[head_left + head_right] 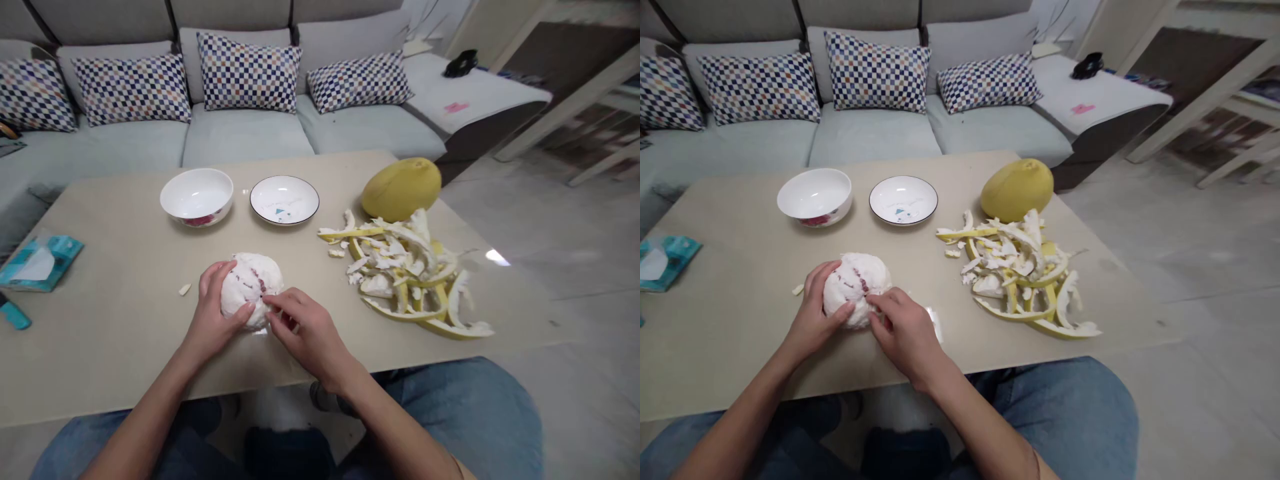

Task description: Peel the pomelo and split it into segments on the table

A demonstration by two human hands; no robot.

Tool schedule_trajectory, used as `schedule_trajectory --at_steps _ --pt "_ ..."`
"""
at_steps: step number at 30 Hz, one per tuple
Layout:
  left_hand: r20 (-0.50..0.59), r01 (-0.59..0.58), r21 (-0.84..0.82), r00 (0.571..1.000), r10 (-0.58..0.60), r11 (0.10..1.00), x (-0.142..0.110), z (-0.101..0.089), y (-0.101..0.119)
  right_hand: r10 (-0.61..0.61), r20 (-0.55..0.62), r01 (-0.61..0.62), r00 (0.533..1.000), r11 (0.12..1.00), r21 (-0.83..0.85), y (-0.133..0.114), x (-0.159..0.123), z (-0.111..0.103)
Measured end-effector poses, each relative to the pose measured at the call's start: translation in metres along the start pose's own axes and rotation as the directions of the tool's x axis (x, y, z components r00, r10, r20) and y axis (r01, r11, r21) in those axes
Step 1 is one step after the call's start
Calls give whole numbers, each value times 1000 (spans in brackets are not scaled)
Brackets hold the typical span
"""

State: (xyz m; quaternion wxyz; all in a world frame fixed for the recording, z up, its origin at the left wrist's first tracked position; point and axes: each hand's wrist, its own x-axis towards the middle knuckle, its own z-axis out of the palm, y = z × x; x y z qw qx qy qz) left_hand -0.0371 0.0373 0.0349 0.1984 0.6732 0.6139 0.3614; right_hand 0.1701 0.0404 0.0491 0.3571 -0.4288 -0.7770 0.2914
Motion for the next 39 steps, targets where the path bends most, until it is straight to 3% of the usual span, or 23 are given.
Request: schedule_trajectory --at_steps 5,11,19,24,28,33,39 --pt "29 -14 -53 999 15 999 -1 -2 -5 47 101 -59 994 991 122 -4 6 2" --pt "29 -15 -35 999 16 999 -2 -2 -3 78 66 -83 995 994 75 -5 13 9" --pt "53 -16 -28 998 18 999 0 -7 0 -14 19 13 1000 999 37 -8 5 20" --pt "27 -15 -36 1000 16 999 -1 -9 4 74 69 -76 995 997 31 -13 0 15" --pt "-4 7 -11 1000 -8 1000 -3 -9 6 151 -29 -150 988 987 53 -19 -3 29" --pt "-6 26 -12 1000 -26 1000 -3 -12 5 126 -139 -111 982 988 107 -23 -6 52" --pt "77 176 131 979 -187 976 4 -28 13 134 -147 -125 980 990 69 -21 -10 39"
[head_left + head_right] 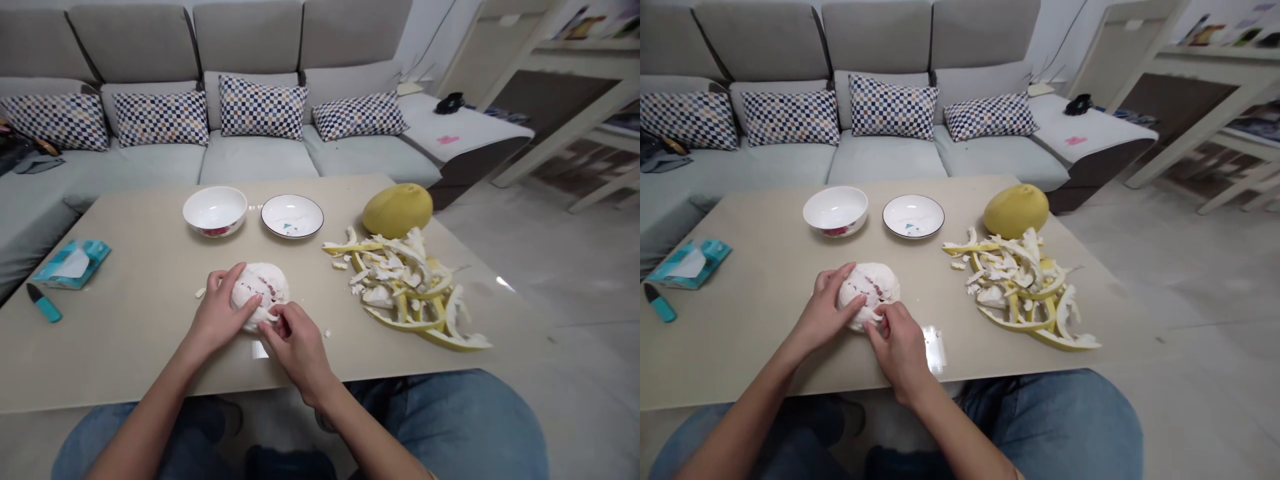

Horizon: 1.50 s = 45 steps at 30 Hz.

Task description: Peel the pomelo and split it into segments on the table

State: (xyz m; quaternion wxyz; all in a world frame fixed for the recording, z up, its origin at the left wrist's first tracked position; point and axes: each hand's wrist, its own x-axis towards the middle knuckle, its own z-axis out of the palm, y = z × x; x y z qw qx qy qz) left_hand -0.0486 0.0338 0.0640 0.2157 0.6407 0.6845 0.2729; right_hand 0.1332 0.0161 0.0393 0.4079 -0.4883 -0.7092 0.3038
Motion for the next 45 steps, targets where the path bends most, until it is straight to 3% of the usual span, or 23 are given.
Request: schedule_trajectory --at_steps 4,7,9,11,13,17,22,26,30,33,35,38,41,45 --pt "113 32 160 992 -51 987 10 -20 5 -41 49 40 998 999 25 5 6 -17" --pt "31 -101 235 995 97 967 24 -21 5 -83 84 82 993 996 18 4 9 -22" --pt "45 -240 121 971 236 963 33 -15 4 -54 75 54 996 998 -10 2 9 -21" --pt "124 -281 -37 951 284 959 38 -7 5 -3 55 3 998 1000 -17 0 10 -18" --pt "154 -256 -100 951 269 962 39 -1 7 34 40 -34 999 999 -3 -1 13 -16" --pt "107 -216 -97 968 226 971 37 1 14 36 42 -37 998 999 8 1 21 -18" --pt "89 -188 -80 977 195 979 35 3 17 -105 44 108 993 992 -64 6 21 -21" --pt "78 -170 -51 982 173 984 34 6 18 -209 -25 201 978 962 -183 4 -3 -12" --pt "57 -141 -62 988 144 988 35 6 16 -211 36 213 977 976 -53 -5 -37 -12" --pt "58 -119 -73 991 123 990 34 5 14 -199 11 200 980 980 -6 -2 -43 -37" --pt "63 -104 -76 992 109 992 34 5 14 -173 -127 164 977 983 -78 9 -32 -66" --pt "55 -87 -84 994 92 993 32 5 13 -156 -315 67 936 959 -277 37 -7 -117" --pt "48 -89 -112 994 94 990 30 4 12 -144 -445 -71 884 899 -433 68 14 -160" --pt "43 -85 -153 995 93 985 26 2 8 -36 -458 -274 888 757 -593 100 28 -193"
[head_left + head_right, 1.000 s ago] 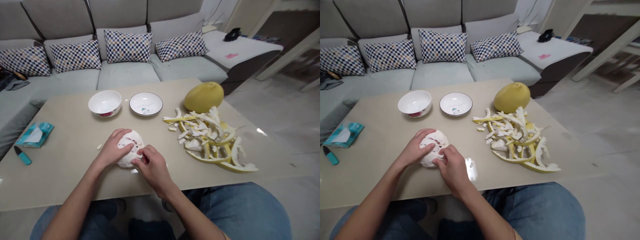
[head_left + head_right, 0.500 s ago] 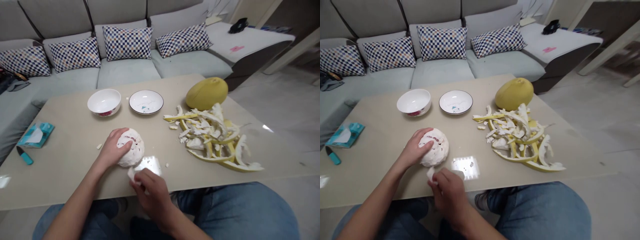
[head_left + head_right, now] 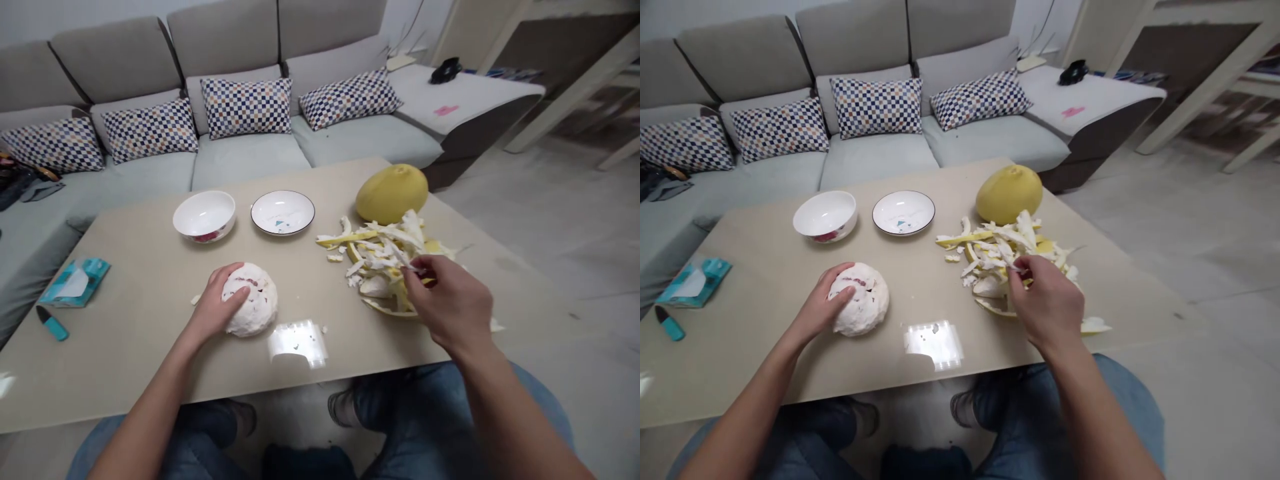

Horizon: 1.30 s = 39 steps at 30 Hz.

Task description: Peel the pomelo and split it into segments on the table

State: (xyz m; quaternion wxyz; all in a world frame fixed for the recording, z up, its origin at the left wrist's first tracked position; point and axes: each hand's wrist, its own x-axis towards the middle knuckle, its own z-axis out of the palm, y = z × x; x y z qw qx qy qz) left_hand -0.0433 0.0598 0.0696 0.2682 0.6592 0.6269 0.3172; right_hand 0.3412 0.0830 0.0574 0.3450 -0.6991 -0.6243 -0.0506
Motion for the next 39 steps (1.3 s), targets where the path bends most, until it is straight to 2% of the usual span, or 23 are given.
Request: schedule_trajectory --at_steps 3,6,8,9,10,11,12,13,14,18,21,23,25,27,32,39 --pt "-14 -8 -4 1000 8 1000 -3 1 -1 -41 20 43 999 993 -107 10 6 3" --pt "-30 -37 35 999 38 999 -5 5 -1 -127 -74 119 989 987 -109 -4 -2 7" --pt "-36 -52 69 998 55 996 -6 8 0 -146 -35 148 989 987 63 -26 -17 10" --pt "-38 -58 83 997 61 995 -6 10 1 -166 58 150 984 966 211 -40 -26 12" --pt "-38 -63 95 997 67 993 -6 11 2 -197 213 107 957 922 372 -55 -35 15" --pt "-39 -69 105 997 73 992 -6 12 4 -227 376 11 898 867 497 -71 -44 19" --pt "-41 -75 114 996 80 991 -6 12 5 -250 521 -105 816 822 560 -86 -51 23" --pt "-43 -82 122 995 88 989 -6 13 5 -273 618 -196 738 789 583 -100 -56 27" --pt "-47 -90 131 994 97 987 -7 13 6 -278 681 -269 678 768 581 -112 -59 32" --pt "-67 -137 179 986 151 974 -15 17 7 -241 832 -422 499 771 477 -135 -52 52" --pt "-81 -162 224 980 184 961 -25 22 9 -225 903 -435 367 816 380 -134 -41 63" --pt "-75 -193 257 973 218 947 -31 25 11 -226 928 -434 297 834 342 -132 -36 64" --pt "-63 -235 293 963 264 927 -34 28 13 -225 945 -442 239 841 312 -130 -33 63" --pt "-57 -268 324 952 301 907 -35 30 15 -226 953 -450 200 843 294 -131 -31 62" --pt "-45 -301 371 939 340 879 -33 31 18 -225 962 -509 154 816 272 -132 -32 66" --pt "-55 -342 449 911 408 826 -38 35 23 -176 983 -646 52 745 168 -125 -39 73"
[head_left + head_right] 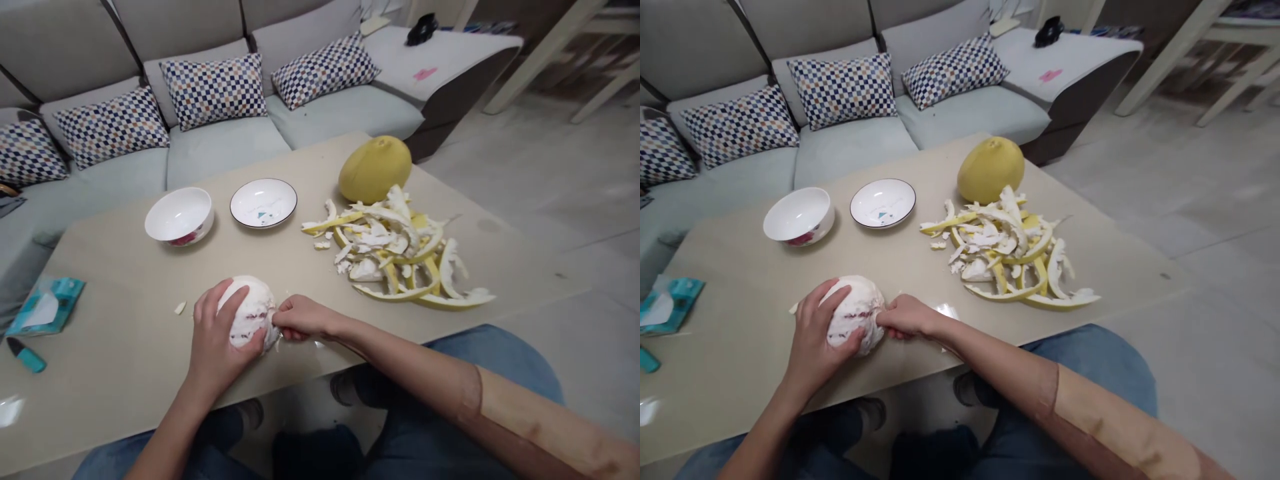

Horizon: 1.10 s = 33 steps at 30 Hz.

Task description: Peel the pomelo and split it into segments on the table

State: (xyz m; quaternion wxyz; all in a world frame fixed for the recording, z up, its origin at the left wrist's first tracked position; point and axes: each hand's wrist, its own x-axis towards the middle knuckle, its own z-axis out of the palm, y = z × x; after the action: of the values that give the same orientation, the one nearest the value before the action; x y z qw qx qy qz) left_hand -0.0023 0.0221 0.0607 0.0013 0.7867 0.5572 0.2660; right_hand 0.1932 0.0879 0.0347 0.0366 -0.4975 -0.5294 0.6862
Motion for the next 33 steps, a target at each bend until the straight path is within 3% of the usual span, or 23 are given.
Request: schedule_trajectory --at_steps 7,10,16,20,24,29,33 --pt "6 21 -47 1000 -20 999 -2 -1 -6 147 190 -167 971 982 91 -8 -5 1" --pt "11 56 -76 998 -55 996 0 -1 -9 150 157 -172 976 975 139 -7 -1 5" --pt "84 201 -183 979 -188 962 12 -4 -20 27 -20 -22 999 973 228 3 -4 23" --pt "131 237 -242 969 -210 941 23 -6 -28 -7 -69 27 998 956 293 8 -12 36" --pt "161 239 -292 967 -199 926 29 -7 -36 -12 -9 15 1000 932 363 10 -19 33" --pt "165 258 -301 962 -216 918 28 -7 -39 18 158 -81 987 911 404 5 -15 24" --pt "166 270 -311 959 -228 911 28 -7 -39 -28 114 -22 993 906 422 -1 -10 31"
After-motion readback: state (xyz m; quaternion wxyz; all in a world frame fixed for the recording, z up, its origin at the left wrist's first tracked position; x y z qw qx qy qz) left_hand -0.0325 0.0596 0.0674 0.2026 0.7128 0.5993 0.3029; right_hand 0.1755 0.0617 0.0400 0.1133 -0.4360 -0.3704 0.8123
